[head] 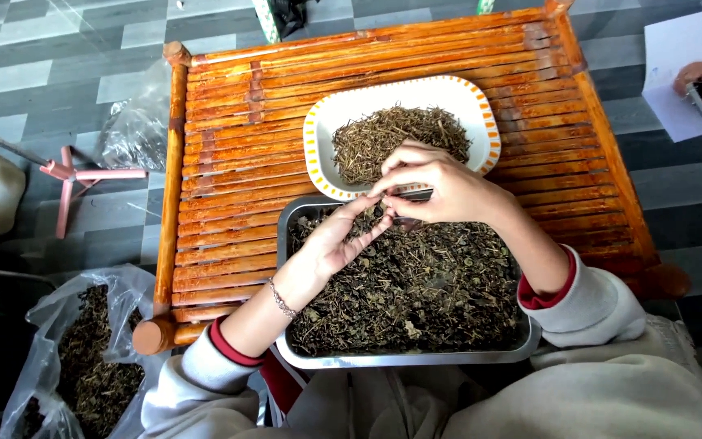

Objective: Sorting dried tea leaves by hand to remove stems and debris on a bamboo table.

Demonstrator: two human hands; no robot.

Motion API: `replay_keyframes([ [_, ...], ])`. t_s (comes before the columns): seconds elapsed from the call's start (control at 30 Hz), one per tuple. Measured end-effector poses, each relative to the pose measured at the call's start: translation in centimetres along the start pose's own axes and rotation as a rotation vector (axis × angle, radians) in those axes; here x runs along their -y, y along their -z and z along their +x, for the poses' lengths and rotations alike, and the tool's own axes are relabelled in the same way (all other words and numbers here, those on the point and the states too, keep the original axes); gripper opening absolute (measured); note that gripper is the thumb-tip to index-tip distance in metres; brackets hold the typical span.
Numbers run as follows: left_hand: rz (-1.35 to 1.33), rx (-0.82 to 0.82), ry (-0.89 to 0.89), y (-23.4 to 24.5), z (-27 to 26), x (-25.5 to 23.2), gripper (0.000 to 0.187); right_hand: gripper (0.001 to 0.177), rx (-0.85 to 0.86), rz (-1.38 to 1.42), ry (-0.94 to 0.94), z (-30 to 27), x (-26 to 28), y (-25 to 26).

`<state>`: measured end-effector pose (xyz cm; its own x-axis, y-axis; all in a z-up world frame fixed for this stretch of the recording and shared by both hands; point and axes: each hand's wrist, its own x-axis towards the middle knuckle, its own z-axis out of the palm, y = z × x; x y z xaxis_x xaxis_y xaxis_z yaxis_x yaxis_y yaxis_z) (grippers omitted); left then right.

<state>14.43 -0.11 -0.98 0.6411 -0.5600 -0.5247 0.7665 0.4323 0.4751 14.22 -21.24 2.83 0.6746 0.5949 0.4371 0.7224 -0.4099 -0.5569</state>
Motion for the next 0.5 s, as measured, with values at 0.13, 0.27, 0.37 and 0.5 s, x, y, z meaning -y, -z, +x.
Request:
replay_keyframes([
  [0.13, 0.034, 0.001, -0.011, -0.6, -0.3, -0.2, 0.036, 0.015, -0.058, 0.009, -0.004, 0.0, -0.2, 0.0],
  [0.27, 0.054, 0.070, -0.029, -0.1, -0.1, 0.0, 0.036, 0.014, -0.125, 0.144, -0.023, -0.2, -0.7, -0.1],
  [0.37, 0.074, 0.102, -0.047, 0.6, 0.1, 0.0, 0.037, 0.012, -0.165, 0.179, -0.030, -0.3, -1.1, -0.3],
  [0.5, 0.089, 0.148, -0.069, 1.4, 0.9, 0.2, 0.038, 0.010, -0.204, 0.236, -0.072, -0.4, -0.8, -0.1],
])
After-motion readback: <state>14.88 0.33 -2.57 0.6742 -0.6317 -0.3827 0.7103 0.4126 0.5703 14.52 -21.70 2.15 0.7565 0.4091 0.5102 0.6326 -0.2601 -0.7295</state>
